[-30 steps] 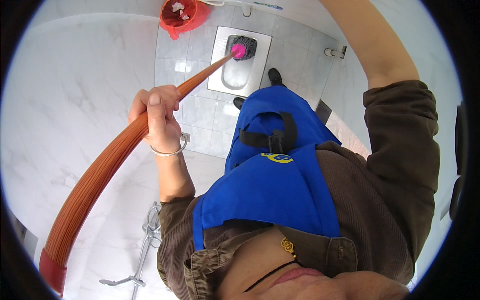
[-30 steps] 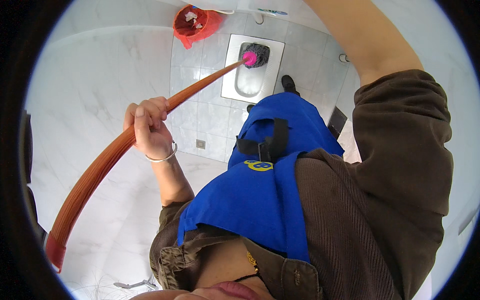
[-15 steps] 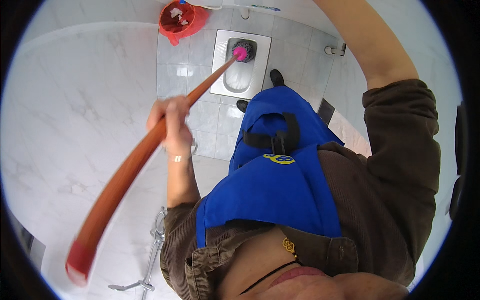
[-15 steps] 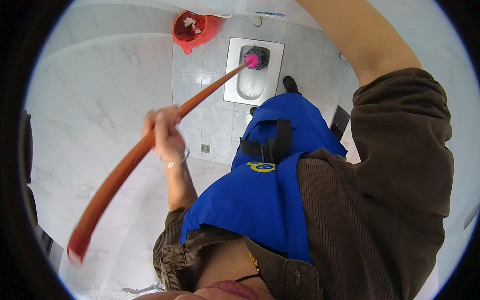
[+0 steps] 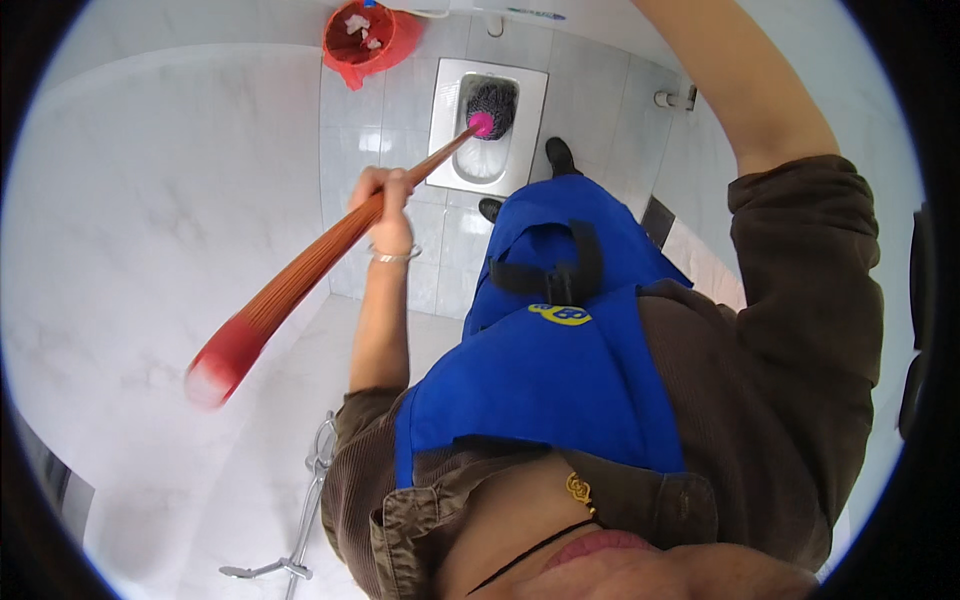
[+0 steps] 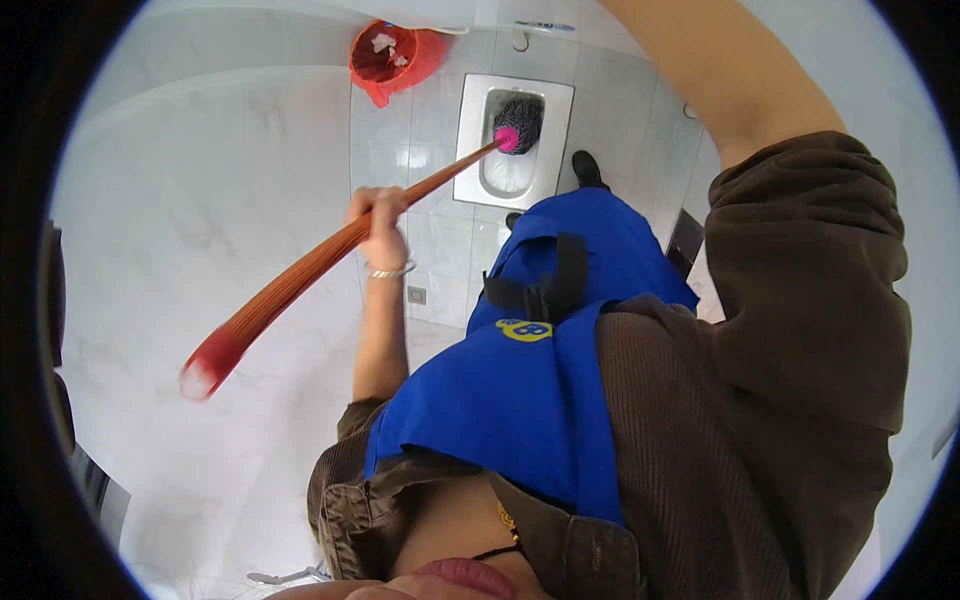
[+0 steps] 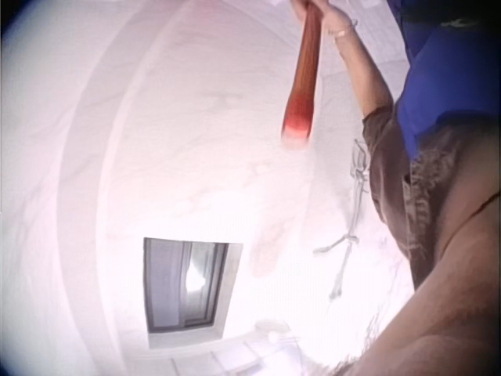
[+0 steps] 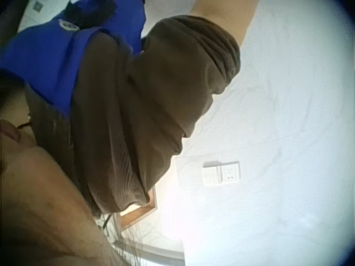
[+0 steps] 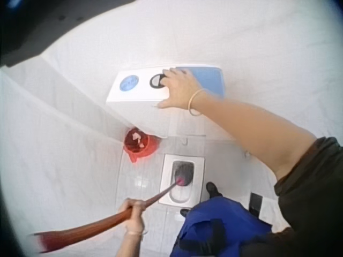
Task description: The person mops a tiled floor with a long-handled mop, moving from a hallway into a bathroom. They then scrub the floor around a squat toilet repeatedly with the mop.
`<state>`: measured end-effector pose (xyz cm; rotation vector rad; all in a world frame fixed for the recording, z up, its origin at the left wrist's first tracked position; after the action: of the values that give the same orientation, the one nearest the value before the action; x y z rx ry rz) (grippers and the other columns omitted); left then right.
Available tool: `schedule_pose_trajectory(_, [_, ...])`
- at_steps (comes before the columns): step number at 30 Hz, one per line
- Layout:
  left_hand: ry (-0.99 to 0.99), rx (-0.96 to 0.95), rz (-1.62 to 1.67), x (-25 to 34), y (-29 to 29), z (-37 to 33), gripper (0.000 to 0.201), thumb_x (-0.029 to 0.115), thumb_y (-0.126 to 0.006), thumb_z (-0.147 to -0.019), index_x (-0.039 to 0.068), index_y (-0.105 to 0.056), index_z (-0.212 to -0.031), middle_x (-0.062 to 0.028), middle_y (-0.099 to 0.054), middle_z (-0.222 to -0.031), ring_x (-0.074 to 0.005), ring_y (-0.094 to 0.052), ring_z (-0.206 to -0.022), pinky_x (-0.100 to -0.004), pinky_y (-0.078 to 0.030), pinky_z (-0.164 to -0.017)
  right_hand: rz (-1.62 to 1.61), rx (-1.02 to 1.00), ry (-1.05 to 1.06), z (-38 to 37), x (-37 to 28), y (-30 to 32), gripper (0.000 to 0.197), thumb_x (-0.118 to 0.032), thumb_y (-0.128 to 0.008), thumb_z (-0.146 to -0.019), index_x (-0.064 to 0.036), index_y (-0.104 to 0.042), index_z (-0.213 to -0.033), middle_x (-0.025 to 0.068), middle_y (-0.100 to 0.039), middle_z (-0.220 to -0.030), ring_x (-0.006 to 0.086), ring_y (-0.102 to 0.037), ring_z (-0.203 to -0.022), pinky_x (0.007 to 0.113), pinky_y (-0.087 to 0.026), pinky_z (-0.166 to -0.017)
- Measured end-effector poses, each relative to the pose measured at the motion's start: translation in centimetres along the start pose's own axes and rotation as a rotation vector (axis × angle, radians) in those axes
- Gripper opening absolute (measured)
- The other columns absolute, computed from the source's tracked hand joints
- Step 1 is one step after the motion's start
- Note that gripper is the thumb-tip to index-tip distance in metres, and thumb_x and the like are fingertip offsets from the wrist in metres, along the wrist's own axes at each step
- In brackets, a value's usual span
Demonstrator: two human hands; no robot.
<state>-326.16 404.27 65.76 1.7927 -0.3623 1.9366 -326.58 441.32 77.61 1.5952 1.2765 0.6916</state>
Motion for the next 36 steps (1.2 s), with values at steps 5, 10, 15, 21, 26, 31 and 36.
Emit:
schedule_pose_trajectory(5, [-0.195,-0.118,0.102,12.4,-0.9,2.1,0.02,0.004,-0.046,-0.084,0.006,-0.036,-0.067,-0.0043,-0.04,-0.053,-0.0142,-0.036,-0.052,-0.0328,-0.039,-0.06,0.006,-0.114,-0.017,-0.5,0.4,-1.5,0.065,-0.051,-0.07,-0.065,-0.0071,-0.06,-0.112,0.0189,-0.045,-0.133,0.0341,-0.038,-0.128,0.046,-0.031,-0.103])
schedule_pose_trajectory(10, [-0.128,-0.008,0.125,9.3,0.5,0.7,0.021,0.007,-0.044,-0.087,0.008,-0.034,-0.068,-0.0033,-0.04,-0.053,-0.0135,-0.037,-0.051,-0.0301,-0.038,-0.053,-0.001,-0.024,-0.021,-0.7,1.3,-0.7,0.064,-0.05,-0.07,-0.065,-0.0069,-0.061,-0.11,0.0191,-0.046,-0.132,0.0339,-0.038,-0.127,0.046,-0.031,-0.103])
schedule_pose_trajectory(15, [0.147,-0.251,-0.166,-4.5,-3.9,-1.3,0.019,0.008,-0.059,-0.085,0.003,-0.049,-0.069,-0.0025,-0.052,-0.065,-0.0095,-0.046,-0.063,-0.026,-0.04,-0.061,-0.004,-0.108,-0.022,-0.5,1.7,-1.0,0.065,-0.051,-0.07,-0.064,-0.0065,-0.06,-0.111,0.0194,-0.046,-0.132,0.0344,-0.038,-0.127,0.046,-0.029,-0.104])
schedule_pose_trajectory(21, [-0.081,-0.098,0.123,4.7,-1.5,-1.1,0.02,0.006,-0.055,-0.085,0.003,-0.046,-0.067,-0.0048,-0.052,-0.064,-0.0113,-0.045,-0.061,-0.0261,-0.039,-0.059,0.003,-0.009,-0.029,-0.7,1.9,0.4,0.065,-0.051,-0.07,-0.064,-0.0074,-0.06,-0.111,0.0186,-0.046,-0.132,0.0342,-0.038,-0.127,0.048,-0.028,-0.104])
schedule_pose_trajectory(26, [-0.193,-0.328,0.173,14.5,-1.3,0.9,0.022,0.005,-0.053,-0.084,0.005,-0.04,-0.068,-0.0079,-0.049,-0.062,-0.0123,-0.045,-0.059,-0.0286,-0.041,-0.06,-0.005,-0.074,-0.033,-0.8,1.5,-0.1,0.063,-0.051,-0.07,-0.064,-0.0081,-0.061,-0.11,0.0184,-0.046,-0.132,0.0342,-0.038,-0.128,0.047,-0.029,-0.103])
schedule_pose_trajectory(31, [-0.035,-0.175,-0.003,7.0,-1.8,-1.7,0.018,0.006,-0.059,-0.084,0.004,-0.044,-0.072,-0.0075,-0.053,-0.069,-0.0136,-0.047,-0.061,-0.0306,-0.043,-0.063,0.007,-0.02,-0.028,-0.9,1.2,0.3,0.061,-0.05,-0.07,-0.064,-0.0077,-0.062,-0.107,0.0173,-0.047,-0.132,0.0341,-0.038,-0.127,0.046,-0.031,-0.103])
schedule_pose_trajectory(36, [-0.077,0.372,0.231,1.0,0.5,-2.2,0.019,-0.001,-0.054,-0.084,0.006,-0.04,-0.074,-0.0031,-0.044,-0.06,-0.0126,-0.041,-0.054,-0.0283,-0.04,-0.055,-0.023,-0.079,-0.03,-0.8,1.7,-0.6,0.061,-0.05,-0.071,-0.064,-0.0074,-0.062,-0.106,0.0176,-0.047,-0.131,0.0343,-0.039,-0.126,0.045,-0.031,-0.103])
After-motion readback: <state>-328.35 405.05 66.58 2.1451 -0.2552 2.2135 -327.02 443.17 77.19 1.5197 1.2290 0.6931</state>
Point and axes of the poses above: each hand's wrist, its own z-axis away from the middle knuckle, its own y-axis out of the back of the hand, x = y × z, the point moved 9 cm from there along -z, towards the middle knuckle
